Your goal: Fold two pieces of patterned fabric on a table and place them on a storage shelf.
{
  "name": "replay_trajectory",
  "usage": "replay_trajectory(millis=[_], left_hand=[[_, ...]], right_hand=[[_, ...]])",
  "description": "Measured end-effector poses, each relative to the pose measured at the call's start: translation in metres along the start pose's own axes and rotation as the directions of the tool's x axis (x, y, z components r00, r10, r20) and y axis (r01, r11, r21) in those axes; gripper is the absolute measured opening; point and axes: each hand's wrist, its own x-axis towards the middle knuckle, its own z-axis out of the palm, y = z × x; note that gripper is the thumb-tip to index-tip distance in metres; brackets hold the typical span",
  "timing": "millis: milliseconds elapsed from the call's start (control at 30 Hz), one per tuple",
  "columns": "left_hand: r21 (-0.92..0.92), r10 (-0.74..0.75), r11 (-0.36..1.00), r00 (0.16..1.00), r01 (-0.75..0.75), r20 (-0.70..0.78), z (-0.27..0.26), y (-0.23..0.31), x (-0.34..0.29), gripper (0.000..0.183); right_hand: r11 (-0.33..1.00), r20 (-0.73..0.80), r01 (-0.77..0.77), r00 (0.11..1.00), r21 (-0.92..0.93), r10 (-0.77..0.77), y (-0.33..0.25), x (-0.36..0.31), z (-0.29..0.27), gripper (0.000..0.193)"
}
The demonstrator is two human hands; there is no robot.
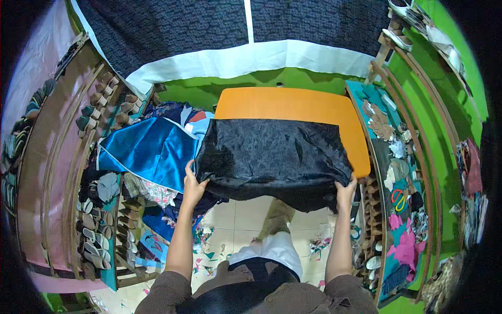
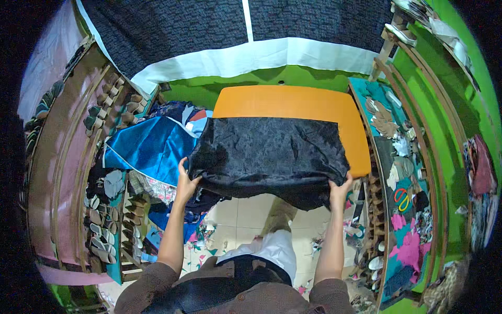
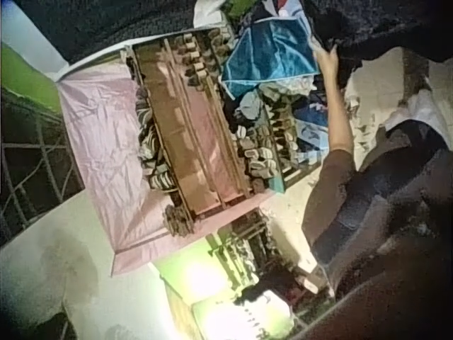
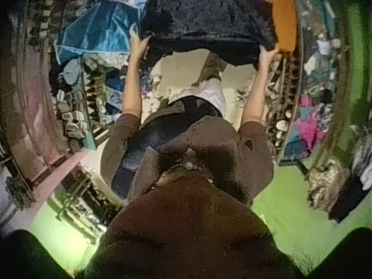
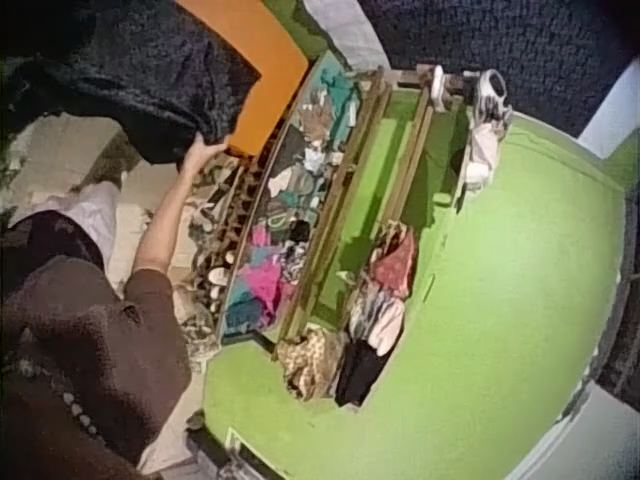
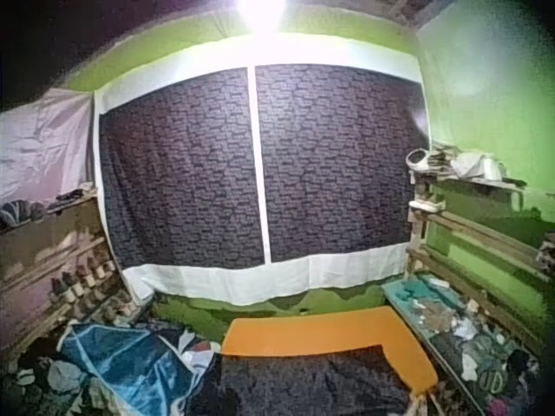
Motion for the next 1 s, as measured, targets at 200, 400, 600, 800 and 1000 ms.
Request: replay_trajectory(millis=[200,400,600,800,1000], left_hand=[[0.251,0.368,0.919,0.893,-0.306,-0.260,-0.029,0.040,-0.004,0.074],[0.394,0.519,0.842,0.754,-0.369,-0.403,-0.030,0.093,0.027,0.063],[0.379,0.553,0.824,0.744,-0.421,-0.376,-0.015,0.133,0.087,0.065],[0.110,0.291,0.956,0.927,-0.273,-0.235,0.043,0.122,0.185,0.068],[-0.110,0.102,0.987,0.987,-0.115,-0.124,0.102,0.059,0.281,0.063]], right_hand=[[0.898,-0.036,0.433,0.899,-0.077,-0.437,-0.071,-0.018,-0.041,0.065],[0.855,-0.173,0.445,0.851,-0.266,-0.497,-0.124,0.007,-0.048,0.058],[0.794,-0.237,0.572,0.759,-0.205,-0.607,-0.151,0.077,-0.037,0.057],[0.875,-0.056,0.430,0.891,-0.221,-0.451,-0.136,0.173,0.014,0.056],[0.910,0.023,0.391,0.920,-0.138,-0.392,-0.086,0.289,0.085,0.047]])
